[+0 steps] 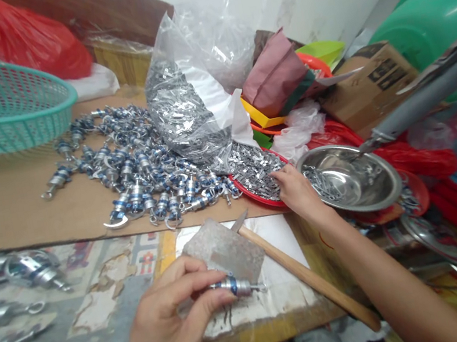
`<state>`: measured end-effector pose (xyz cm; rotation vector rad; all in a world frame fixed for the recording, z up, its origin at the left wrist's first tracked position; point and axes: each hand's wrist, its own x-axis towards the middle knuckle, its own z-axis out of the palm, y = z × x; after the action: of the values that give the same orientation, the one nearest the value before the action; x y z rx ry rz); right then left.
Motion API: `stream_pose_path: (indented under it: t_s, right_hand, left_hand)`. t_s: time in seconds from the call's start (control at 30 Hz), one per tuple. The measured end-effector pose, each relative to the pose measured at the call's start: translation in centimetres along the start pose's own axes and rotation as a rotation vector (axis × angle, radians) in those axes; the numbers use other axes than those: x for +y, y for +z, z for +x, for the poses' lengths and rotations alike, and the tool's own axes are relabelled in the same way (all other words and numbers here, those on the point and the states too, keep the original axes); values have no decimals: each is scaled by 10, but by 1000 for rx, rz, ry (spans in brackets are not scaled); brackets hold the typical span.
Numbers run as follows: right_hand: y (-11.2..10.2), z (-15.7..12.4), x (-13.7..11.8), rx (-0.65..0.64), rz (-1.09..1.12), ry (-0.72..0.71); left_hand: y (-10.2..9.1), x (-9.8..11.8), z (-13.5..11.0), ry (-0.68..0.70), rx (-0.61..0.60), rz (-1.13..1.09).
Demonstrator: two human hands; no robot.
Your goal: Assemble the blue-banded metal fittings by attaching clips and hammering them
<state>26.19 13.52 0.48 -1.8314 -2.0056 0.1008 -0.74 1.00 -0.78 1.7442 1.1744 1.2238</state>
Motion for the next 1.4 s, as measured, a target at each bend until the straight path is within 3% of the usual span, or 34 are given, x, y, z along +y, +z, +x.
stream_pose_path:
  t_s: [0.17,0.33,0.47,0.63,0.83,0.93,1.07,1.23,1.4]
  right_hand:
    - [-12,-46,-54,4,253,-74]
    - [-17,-95,-110,-59,726,-400]
    - [-14,-101,-117,-114,895,-438]
    - [-8,-101,-112,-147,1011,-360]
    - [-6,-108,-113,-143,1048,-318]
    - [-6,-110,-111,-135,1015,-333]
    - [-8,-117,-105,10,735,-523]
    - [-17,-117,-99,69,337,-850]
    - [-14,-114,-100,131,400,-814]
  left_hand:
    - [2,1,-1,-85,64,-38]
    - [8,3,-1,-174,129,-56]
    - [5,0,-2,-166,128,-45]
    - [2,1,-1,-26,72,-29]
    - [1,5,-2,-20,7,-83]
    - [1,7,-1,-132,10,-170]
    - [0,12,1,-331,42,-345]
    - [-2,16,2,-275,45,-174]
    - [-7,19,3,-242,22,-116]
